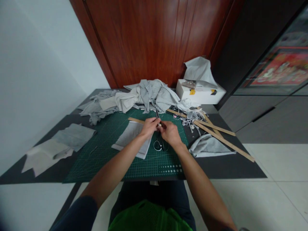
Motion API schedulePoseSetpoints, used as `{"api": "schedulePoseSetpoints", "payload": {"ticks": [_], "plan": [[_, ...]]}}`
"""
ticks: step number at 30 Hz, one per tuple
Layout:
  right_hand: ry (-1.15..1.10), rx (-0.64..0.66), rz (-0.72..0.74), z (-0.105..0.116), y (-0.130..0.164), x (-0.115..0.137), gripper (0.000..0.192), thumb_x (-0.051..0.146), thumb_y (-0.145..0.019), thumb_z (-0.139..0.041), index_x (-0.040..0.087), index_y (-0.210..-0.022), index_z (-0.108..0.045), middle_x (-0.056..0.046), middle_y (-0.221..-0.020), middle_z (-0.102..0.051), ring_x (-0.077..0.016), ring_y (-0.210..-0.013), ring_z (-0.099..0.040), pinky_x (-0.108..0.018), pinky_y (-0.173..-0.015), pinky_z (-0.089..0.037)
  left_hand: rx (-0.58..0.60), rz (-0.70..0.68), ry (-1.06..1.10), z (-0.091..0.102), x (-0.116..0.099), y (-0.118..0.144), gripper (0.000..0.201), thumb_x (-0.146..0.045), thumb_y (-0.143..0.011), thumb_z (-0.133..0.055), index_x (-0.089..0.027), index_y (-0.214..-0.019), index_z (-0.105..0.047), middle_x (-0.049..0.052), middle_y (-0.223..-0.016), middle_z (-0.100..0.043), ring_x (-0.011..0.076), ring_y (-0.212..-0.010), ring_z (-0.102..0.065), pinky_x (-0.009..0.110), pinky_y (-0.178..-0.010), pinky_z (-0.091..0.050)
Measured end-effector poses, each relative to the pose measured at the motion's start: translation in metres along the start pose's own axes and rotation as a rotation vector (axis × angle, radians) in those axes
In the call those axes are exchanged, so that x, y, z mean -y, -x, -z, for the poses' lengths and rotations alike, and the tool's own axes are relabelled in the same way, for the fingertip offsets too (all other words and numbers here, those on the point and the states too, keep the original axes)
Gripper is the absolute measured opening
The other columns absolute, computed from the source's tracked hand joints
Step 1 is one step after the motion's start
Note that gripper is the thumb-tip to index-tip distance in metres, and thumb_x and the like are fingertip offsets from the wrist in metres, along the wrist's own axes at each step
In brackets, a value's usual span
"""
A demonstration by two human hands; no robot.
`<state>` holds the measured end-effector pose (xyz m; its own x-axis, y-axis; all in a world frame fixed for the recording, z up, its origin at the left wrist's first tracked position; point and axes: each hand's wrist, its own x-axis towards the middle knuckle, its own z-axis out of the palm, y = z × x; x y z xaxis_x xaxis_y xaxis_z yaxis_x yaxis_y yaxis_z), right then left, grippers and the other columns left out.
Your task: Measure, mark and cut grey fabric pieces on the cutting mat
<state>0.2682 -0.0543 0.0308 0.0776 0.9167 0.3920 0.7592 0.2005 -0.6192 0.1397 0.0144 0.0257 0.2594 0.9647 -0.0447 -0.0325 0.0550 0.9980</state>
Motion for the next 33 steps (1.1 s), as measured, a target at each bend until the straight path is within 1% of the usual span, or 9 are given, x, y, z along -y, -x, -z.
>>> {"api": "schedulePoseSetpoints", "payload": {"ticks": [5, 9, 17, 21, 24, 26, 28, 30, 33], "plan": [[0.027, -0.023, 0.025, 0.003, 0.019, 0.005, 0.015, 0.016, -0.092, -0.058, 0.018, -0.097, -0.073, -0.011, -0.096, -0.076, -0.0228, -0.085, -0.071, -0.034, -0.082, -0.055, -0.139, 0.053, 0.021, 0.022, -0.006, 0.002, 0.024, -0.029, -0.087, -0.07, -0.016, -0.068, -0.063, -0.001, -0.062, -0.063, 0.0108, -0.052, -0.06, 0.018, -0.048, -0.048], [0.045, 0.094, 0.06, -0.004, 0.041, 0.016, 0.009, 0.021, -0.094, -0.061, 0.018, -0.1, -0.069, -0.008, -0.088, -0.074, -0.0219, -0.08, -0.07, -0.033, -0.079, -0.054, -0.251, 0.058, 0.001, 0.028, -0.004, -0.002, 0.021, -0.025, -0.084, -0.067, -0.016, -0.066, -0.064, 0.0, -0.061, -0.064, 0.0125, -0.051, -0.063, 0.019, -0.046, -0.048], [0.244, 0.302, -0.091, -0.02, 0.051, 0.044, 0.045, 0.025, -0.097, -0.064, 0.011, -0.139, -0.055, -0.021, -0.116, -0.075, -0.0319, -0.104, -0.074, -0.04, -0.091, -0.055, -0.351, 0.084, -0.052, 0.03, 0.003, -0.006, 0.024, -0.02, -0.082, -0.066, -0.017, -0.06, -0.057, -0.003, -0.054, -0.056, 0.0114, -0.047, -0.058, 0.02, -0.049, -0.05], [0.173, 0.362, -0.153, -0.025, 0.046, 0.05, 0.071, 0.019, -0.094, -0.065, 0.013, -0.159, -0.038, -0.018, -0.12, -0.077, -0.0316, -0.104, -0.076, -0.039, -0.092, -0.055, -0.357, 0.1, -0.038, 0.032, 0.004, -0.005, 0.026, -0.022, -0.086, -0.065, -0.018, -0.063, -0.057, -0.003, -0.056, -0.057, 0.0121, -0.051, -0.061, 0.021, -0.053, -0.053], [0.054, 0.334, -0.185, -0.031, 0.044, 0.046, 0.075, 0.014, -0.091, -0.063, 0.015, -0.162, -0.037, -0.013, -0.113, -0.079, -0.0277, -0.099, -0.077, -0.036, -0.091, -0.056, -0.291, 0.092, -0.054, 0.036, 0.0, -0.001, 0.028, -0.03, -0.092, -0.065, -0.017, -0.067, -0.059, 0.0, -0.063, -0.063, 0.0141, -0.059, -0.066, 0.024, -0.061, -0.056], [-0.05, 0.3, -0.212, -0.033, 0.044, 0.039, 0.073, 0.015, -0.09, -0.063, 0.016, -0.16, -0.042, -0.009, -0.105, -0.079, -0.0245, -0.092, -0.076, -0.034, -0.087, -0.056, -0.198, 0.045, -0.211, 0.043, -0.003, 0.006, 0.032, -0.034, -0.098, -0.06, -0.017, -0.071, -0.062, 0.005, -0.071, -0.069, 0.0174, -0.069, -0.071, 0.027, -0.069, -0.058], [-0.153, 0.281, -0.251, -0.032, 0.045, 0.029, 0.071, 0.019, -0.09, -0.065, 0.016, -0.158, -0.046, -0.005, -0.094, -0.078, -0.021, -0.082, -0.074, -0.032, -0.079, -0.057, -0.134, -0.047, -0.55, 0.055, -0.005, 0.015, 0.032, -0.032, -0.101, -0.055, -0.016, -0.076, -0.067, 0.011, -0.082, -0.075, 0.0224, -0.083, -0.074, 0.031, -0.08, -0.057], [-0.249, 0.276, -0.305, -0.029, 0.045, 0.017, 0.068, 0.023, -0.089, -0.066, 0.017, -0.155, -0.049, 0.001, -0.081, -0.073, -0.0177, -0.07, -0.069, -0.029, -0.067, -0.055, -0.173, -0.142, -0.909, 0.068, -0.004, 0.026, 0.021, -0.024, -0.099, -0.054, -0.014, -0.096, -0.072, 0.017, -0.101, -0.077, 0.0285, -0.101, -0.073, 0.038, -0.093, -0.054], [-0.402, 0.283, -0.399, -0.02, 0.043, 0.005, 0.068, 0.03, -0.086, -0.072, 0.018, -0.15, -0.053, 0.006, -0.068, -0.066, -0.0146, -0.054, -0.061, -0.025, -0.051, -0.048, -0.141, -0.161, -1.27, 0.083, 0.002, 0.042, 0.032, -0.029, -0.101, -0.053, -0.008, -0.114, -0.073, 0.023, -0.118, -0.074, 0.0348, -0.114, -0.068, 0.044, -0.102, -0.05]]}}
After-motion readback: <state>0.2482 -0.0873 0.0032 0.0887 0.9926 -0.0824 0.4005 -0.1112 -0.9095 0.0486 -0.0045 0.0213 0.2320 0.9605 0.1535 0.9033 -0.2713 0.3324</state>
